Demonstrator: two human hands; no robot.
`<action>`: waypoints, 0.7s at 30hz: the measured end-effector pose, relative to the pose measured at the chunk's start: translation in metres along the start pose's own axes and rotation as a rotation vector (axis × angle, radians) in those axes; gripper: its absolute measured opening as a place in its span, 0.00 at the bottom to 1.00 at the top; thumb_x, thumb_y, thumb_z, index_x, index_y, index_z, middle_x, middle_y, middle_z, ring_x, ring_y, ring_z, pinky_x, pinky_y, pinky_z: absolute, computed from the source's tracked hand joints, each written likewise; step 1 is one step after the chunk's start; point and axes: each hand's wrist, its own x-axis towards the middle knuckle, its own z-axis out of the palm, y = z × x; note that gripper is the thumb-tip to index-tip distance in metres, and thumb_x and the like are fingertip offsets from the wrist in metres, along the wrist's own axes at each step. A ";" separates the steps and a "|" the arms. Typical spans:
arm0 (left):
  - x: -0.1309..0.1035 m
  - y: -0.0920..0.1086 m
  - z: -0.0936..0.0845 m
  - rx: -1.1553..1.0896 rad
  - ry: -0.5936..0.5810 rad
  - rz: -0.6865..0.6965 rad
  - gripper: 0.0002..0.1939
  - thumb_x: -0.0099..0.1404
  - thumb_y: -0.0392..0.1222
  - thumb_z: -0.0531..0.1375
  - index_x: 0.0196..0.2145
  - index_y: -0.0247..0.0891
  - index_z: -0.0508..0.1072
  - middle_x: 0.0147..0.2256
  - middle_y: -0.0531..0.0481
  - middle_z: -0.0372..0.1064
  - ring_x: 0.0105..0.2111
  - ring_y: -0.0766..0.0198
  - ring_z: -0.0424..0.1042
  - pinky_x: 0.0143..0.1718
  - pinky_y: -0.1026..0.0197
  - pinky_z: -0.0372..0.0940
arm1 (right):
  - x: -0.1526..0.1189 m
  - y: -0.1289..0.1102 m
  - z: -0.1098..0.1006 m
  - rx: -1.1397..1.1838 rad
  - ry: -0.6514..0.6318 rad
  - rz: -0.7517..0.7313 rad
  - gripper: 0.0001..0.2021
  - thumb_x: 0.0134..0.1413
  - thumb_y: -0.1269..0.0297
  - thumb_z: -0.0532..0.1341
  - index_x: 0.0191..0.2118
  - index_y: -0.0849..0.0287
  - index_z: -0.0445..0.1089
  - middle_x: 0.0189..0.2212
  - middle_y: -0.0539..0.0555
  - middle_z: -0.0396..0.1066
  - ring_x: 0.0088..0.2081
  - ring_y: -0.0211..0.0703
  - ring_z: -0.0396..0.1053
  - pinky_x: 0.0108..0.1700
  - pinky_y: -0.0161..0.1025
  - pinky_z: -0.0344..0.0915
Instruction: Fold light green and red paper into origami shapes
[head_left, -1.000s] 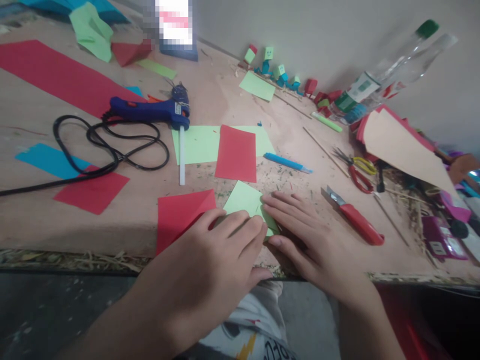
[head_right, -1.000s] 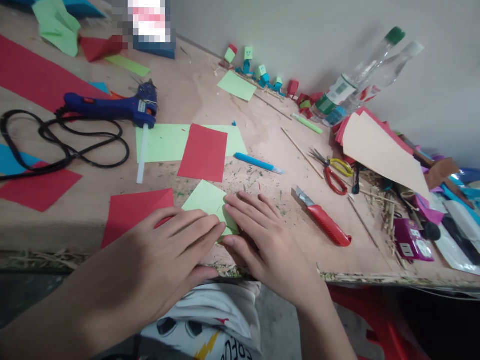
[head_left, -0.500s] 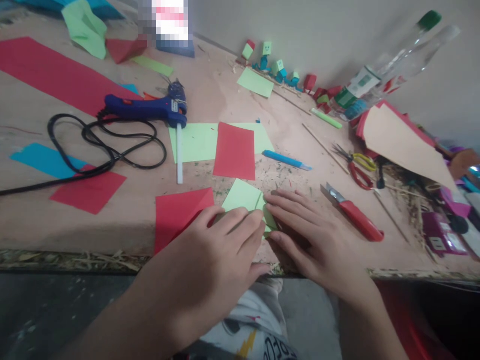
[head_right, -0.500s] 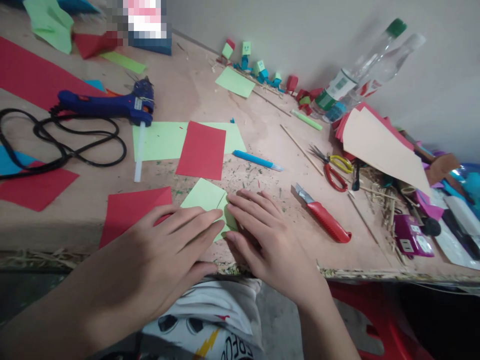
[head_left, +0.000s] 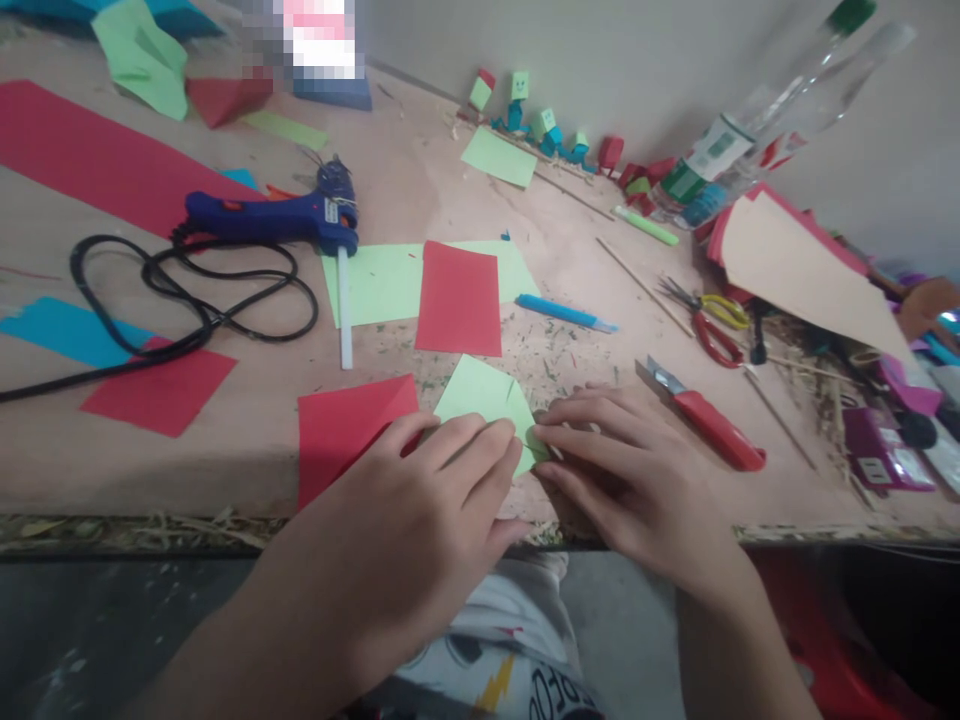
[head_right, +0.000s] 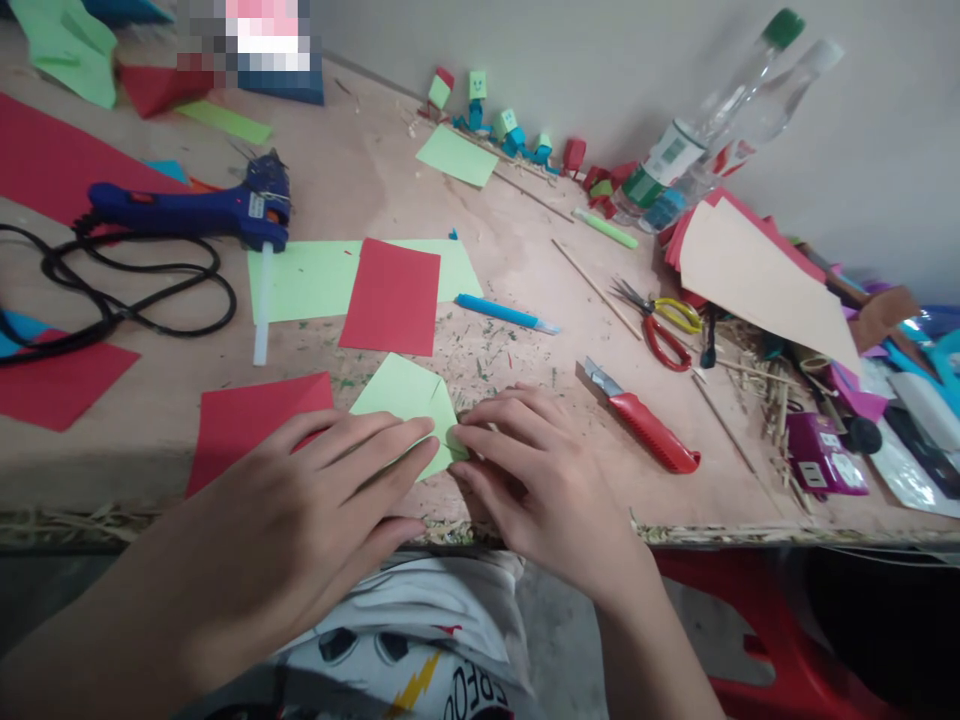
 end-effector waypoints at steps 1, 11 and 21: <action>0.000 0.000 -0.001 0.001 -0.002 0.001 0.20 0.80 0.44 0.51 0.62 0.32 0.70 0.58 0.42 0.73 0.56 0.50 0.69 0.51 0.46 0.58 | 0.000 0.000 0.000 0.002 0.003 -0.002 0.08 0.65 0.71 0.66 0.48 0.59 0.78 0.46 0.59 0.78 0.51 0.52 0.72 0.57 0.52 0.69; 0.001 0.000 0.000 0.002 -0.026 -0.007 0.21 0.81 0.45 0.49 0.62 0.32 0.68 0.59 0.42 0.72 0.56 0.49 0.68 0.52 0.46 0.57 | -0.002 0.001 0.000 0.012 0.030 -0.040 0.07 0.64 0.74 0.66 0.45 0.62 0.80 0.43 0.60 0.78 0.48 0.50 0.73 0.59 0.52 0.68; 0.001 0.001 -0.002 -0.014 -0.065 -0.030 0.20 0.81 0.45 0.48 0.63 0.35 0.67 0.59 0.44 0.72 0.57 0.49 0.68 0.53 0.45 0.56 | 0.000 0.000 0.000 0.019 0.036 -0.048 0.07 0.65 0.75 0.64 0.43 0.63 0.81 0.42 0.60 0.79 0.48 0.51 0.71 0.55 0.50 0.69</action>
